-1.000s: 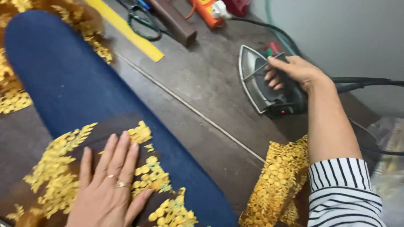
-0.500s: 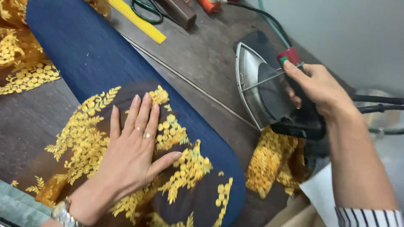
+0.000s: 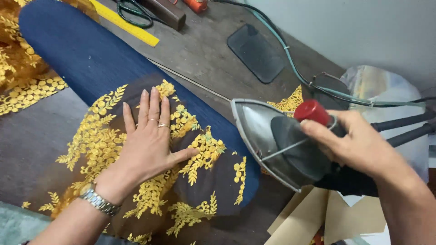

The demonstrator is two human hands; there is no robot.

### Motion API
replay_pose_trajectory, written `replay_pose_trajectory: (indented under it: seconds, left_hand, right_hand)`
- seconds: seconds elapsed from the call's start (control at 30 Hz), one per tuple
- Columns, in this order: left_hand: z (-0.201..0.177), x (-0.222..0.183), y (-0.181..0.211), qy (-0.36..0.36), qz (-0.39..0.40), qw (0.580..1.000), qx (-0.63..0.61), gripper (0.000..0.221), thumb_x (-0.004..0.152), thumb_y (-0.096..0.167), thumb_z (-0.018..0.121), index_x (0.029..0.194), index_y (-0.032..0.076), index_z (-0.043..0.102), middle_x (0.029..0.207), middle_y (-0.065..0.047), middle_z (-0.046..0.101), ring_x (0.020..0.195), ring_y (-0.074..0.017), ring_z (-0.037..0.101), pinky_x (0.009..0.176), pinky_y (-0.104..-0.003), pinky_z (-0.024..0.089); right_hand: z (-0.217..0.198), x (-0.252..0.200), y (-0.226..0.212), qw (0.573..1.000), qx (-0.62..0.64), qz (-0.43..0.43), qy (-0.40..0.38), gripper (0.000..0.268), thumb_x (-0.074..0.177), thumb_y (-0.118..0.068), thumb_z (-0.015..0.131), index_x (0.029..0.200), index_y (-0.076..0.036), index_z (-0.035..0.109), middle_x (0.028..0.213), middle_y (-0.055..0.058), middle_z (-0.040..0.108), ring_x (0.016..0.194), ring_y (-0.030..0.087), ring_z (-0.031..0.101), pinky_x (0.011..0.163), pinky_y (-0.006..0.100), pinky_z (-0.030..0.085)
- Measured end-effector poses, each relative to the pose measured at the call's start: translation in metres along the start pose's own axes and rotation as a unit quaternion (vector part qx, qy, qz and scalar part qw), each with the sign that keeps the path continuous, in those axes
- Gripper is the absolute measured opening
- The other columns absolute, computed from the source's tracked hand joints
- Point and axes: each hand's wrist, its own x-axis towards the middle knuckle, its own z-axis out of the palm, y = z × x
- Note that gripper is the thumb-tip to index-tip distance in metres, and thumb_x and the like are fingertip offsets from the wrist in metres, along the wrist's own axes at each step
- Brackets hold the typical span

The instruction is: A person is meticulously smoothing and ironing pieces of gold lace fabric on a sleeve board at a workstation.

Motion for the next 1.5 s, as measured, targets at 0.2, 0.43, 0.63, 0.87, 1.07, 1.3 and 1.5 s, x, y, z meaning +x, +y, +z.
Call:
replay_pose_trajectory:
  seconds: [0.2, 0.43, 0.63, 0.87, 1.07, 1.3, 1.5]
  left_hand:
    - [-0.03, 0.013, -0.007, -0.179, -0.031, 0.923, -0.339, 0.116, 0.084, 0.09, 0.027, 0.149, -0.002, -0.001, 0.155, -0.02, -0.018, 0.141, -0.0312, -0.024, 0.106, -0.054, -0.02]
    - [-0.046, 0.02, -0.04, -0.23, -0.072, 0.839, -0.488, 0.061, 0.099, 0.037, 0.026, 0.15, 0.006, 0.013, 0.16, -0.01, 0.002, 0.147, -0.0238, -0.001, 0.114, -0.044, -0.007]
    - [-0.036, 0.014, -0.038, -0.189, -0.051, 0.877, -0.438, 0.058, 0.097, 0.031, 0.03, 0.15, 0.008, 0.021, 0.159, -0.009, 0.012, 0.146, -0.0228, 0.009, 0.113, -0.044, 0.004]
    - [-0.03, 0.007, -0.034, -0.123, -0.03, 0.911, -0.392, 0.057, 0.096, 0.03, 0.034, 0.148, 0.006, 0.029, 0.157, -0.011, 0.022, 0.144, -0.025, 0.019, 0.11, -0.045, 0.015]
    - [-0.037, 0.013, -0.039, -0.12, -0.042, 0.904, -0.409, 0.054, 0.094, 0.025, 0.038, 0.143, 0.0, 0.037, 0.149, -0.018, 0.033, 0.141, -0.0294, 0.027, 0.107, -0.051, 0.023]
    - [-0.031, 0.013, -0.048, -0.085, -0.044, 0.884, -0.457, 0.049, 0.093, 0.016, 0.04, 0.138, -0.001, 0.043, 0.141, -0.017, 0.047, 0.134, -0.0291, 0.04, 0.097, -0.044, 0.032]
    - [-0.023, 0.015, -0.052, -0.113, -0.064, 0.866, -0.483, 0.049, 0.091, 0.01, 0.041, 0.139, 0.002, 0.045, 0.144, -0.017, 0.047, 0.136, -0.0277, 0.04, 0.095, -0.042, 0.034]
  right_hand:
    - [0.028, -0.021, -0.052, 0.987, -0.134, 0.083, 0.008, 0.029, 0.081, -0.037, 0.068, 0.095, -0.017, 0.083, 0.076, -0.005, 0.068, 0.074, 0.008, 0.052, 0.068, 0.024, 0.042]
    - [0.041, -0.016, -0.096, 0.968, -0.23, 0.091, -0.041, 0.035, 0.078, -0.05, 0.065, 0.099, -0.027, 0.079, 0.077, -0.001, 0.074, 0.071, 0.013, 0.061, 0.07, 0.027, 0.042]
    - [0.065, 0.01, -0.096, 0.932, -0.331, 0.004, -0.144, 0.053, 0.082, -0.064, 0.054, 0.117, -0.025, 0.064, 0.08, -0.001, 0.074, 0.062, 0.012, 0.068, 0.067, 0.021, 0.059]
    - [0.042, 0.013, -0.081, 0.942, -0.314, 0.096, -0.066, 0.049, 0.081, -0.061, 0.055, 0.097, -0.018, 0.073, 0.074, 0.007, 0.073, 0.067, 0.021, 0.068, 0.063, 0.031, 0.045]
    - [0.028, 0.006, -0.088, 0.958, -0.269, 0.096, 0.015, 0.042, 0.084, -0.053, 0.055, 0.098, -0.018, 0.074, 0.081, 0.007, 0.074, 0.075, 0.022, 0.063, 0.074, 0.032, 0.043]
    - [0.051, 0.007, -0.111, 0.968, -0.25, 0.0, -0.021, 0.035, 0.079, -0.053, 0.058, 0.099, -0.029, 0.074, 0.085, -0.006, 0.08, 0.082, 0.014, 0.071, 0.076, 0.027, 0.045]
    - [0.085, 0.031, -0.142, 0.953, -0.299, -0.012, -0.051, 0.054, 0.082, -0.067, 0.049, 0.089, -0.018, 0.068, 0.085, 0.008, 0.073, 0.088, 0.03, 0.065, 0.073, 0.039, 0.044]
